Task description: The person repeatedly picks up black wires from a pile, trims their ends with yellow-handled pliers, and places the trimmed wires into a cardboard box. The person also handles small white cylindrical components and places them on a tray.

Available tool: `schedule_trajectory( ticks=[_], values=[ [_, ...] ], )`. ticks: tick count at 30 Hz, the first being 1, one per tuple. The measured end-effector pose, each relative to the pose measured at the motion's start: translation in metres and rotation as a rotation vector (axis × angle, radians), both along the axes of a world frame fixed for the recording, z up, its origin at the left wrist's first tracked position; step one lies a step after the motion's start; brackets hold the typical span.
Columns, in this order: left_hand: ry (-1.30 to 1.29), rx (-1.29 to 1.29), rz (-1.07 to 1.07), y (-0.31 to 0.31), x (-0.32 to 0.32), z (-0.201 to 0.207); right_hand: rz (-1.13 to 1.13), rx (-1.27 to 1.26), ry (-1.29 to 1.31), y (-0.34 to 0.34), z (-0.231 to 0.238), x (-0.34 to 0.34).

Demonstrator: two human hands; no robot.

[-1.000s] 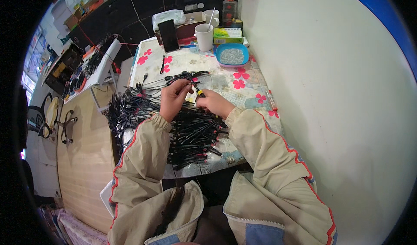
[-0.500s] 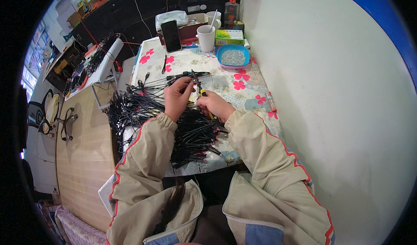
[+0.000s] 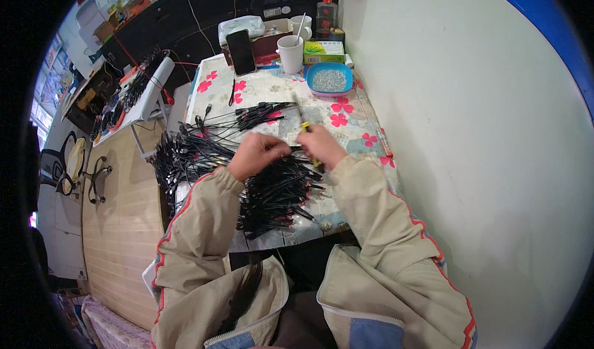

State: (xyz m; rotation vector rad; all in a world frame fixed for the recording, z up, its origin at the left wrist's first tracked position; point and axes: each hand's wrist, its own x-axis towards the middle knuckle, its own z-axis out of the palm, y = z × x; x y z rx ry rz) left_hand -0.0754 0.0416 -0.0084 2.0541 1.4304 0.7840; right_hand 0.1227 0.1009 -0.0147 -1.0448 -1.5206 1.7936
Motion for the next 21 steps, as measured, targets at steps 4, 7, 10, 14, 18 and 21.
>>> schedule_trajectory(
  ticks=[4, 7, 10, 14, 18, 21],
  values=[
    [0.103, 0.198, 0.03, 0.038, -0.028, -0.005, -0.118, -0.006, -0.019, 0.021, -0.001, 0.025],
    [0.322, 0.236, 0.086, 0.086, -0.035, -0.024, -0.092, 0.01, -0.087, 0.027, -0.01, 0.024],
    [0.46, 0.216, 0.109, 0.109, -0.028, -0.046, -0.056, 0.026, -0.166, 0.025, -0.02, 0.019],
    [0.269, 0.449, 0.17, 0.107, -0.026, -0.043, -0.005, 0.003, -0.224, 0.026, -0.021, 0.017],
    [-0.217, 0.225, 0.243, 0.082, -0.014, -0.025, 0.06, -0.094, -0.109, 0.025, -0.015, 0.007],
    [-0.224, 0.344, 0.255, 0.06, -0.002, -0.017, 0.074, -0.108, -0.006, 0.018, -0.01, -0.008]
  ],
)
